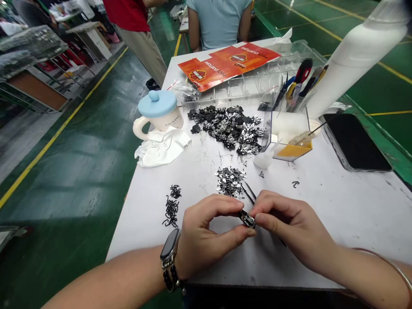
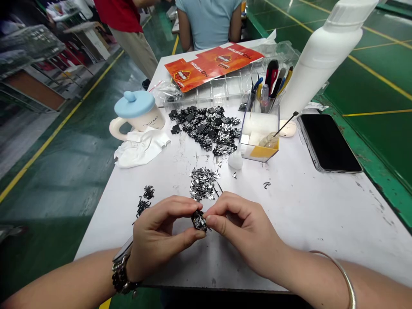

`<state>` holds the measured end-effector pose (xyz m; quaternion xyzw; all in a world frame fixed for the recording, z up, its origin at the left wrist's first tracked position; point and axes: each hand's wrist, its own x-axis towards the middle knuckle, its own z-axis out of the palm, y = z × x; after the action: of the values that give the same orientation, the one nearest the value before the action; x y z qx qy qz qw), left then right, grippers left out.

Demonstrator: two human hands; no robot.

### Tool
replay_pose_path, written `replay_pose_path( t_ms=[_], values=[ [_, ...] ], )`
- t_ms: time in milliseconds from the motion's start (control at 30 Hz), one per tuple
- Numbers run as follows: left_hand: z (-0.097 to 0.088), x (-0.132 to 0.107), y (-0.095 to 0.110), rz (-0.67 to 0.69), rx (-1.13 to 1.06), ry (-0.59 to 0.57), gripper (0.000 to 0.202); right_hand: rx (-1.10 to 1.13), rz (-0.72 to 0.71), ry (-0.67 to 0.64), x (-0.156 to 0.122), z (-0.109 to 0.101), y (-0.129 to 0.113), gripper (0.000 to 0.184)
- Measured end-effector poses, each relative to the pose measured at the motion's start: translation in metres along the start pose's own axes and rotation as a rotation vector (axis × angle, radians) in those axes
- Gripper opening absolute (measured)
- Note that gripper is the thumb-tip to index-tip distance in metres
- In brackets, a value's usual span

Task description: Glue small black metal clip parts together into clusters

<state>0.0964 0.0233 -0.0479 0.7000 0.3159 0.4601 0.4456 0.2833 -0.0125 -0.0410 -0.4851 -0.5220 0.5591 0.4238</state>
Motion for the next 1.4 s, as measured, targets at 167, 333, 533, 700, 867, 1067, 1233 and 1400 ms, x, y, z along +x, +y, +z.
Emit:
replay_pose_path(
  t_ms=[167,333,533,700,867,1067,1233,1400],
  values=[
    [0.0,0.002,0.0,0.004,0.006,0.011,0.034,-0.074,-0.161,0.012,-0.003,0.002,0.002,0.009],
    [0.0,0.001,0.002,0.044,0.039,0.018,0.033,-0.17,-0.316,-0.023,-0.005,0.001,0.003,0.015],
    [-0.002,0.002,0.0,0.083,0.136,0.058,0.039,-0.289,-0.487,-0.045,-0.007,0.0,0.003,0.03],
    [-0.001,0.005,0.0,0.082,0.173,0.07,0.041,-0.387,-0.552,-0.072,-0.009,0.0,0.005,0.043],
    [0.0,0.006,0.002,0.084,0.265,0.131,0.033,-0.46,-0.594,-0.086,-0.007,-0.002,0.009,0.046],
    [0.002,0.003,0.004,0.024,0.274,0.145,0.03,-0.588,-0.671,-0.06,-0.007,0.0,0.011,0.046],
    [0.006,0.0,0.002,-0.18,0.086,0.123,0.032,-0.809,-0.719,-0.031,-0.007,0.004,0.009,0.044],
    [0.008,0.003,0.004,-0.368,-0.083,0.1,0.03,-0.822,-0.706,-0.02,-0.006,0.005,0.007,0.045]
  ],
)
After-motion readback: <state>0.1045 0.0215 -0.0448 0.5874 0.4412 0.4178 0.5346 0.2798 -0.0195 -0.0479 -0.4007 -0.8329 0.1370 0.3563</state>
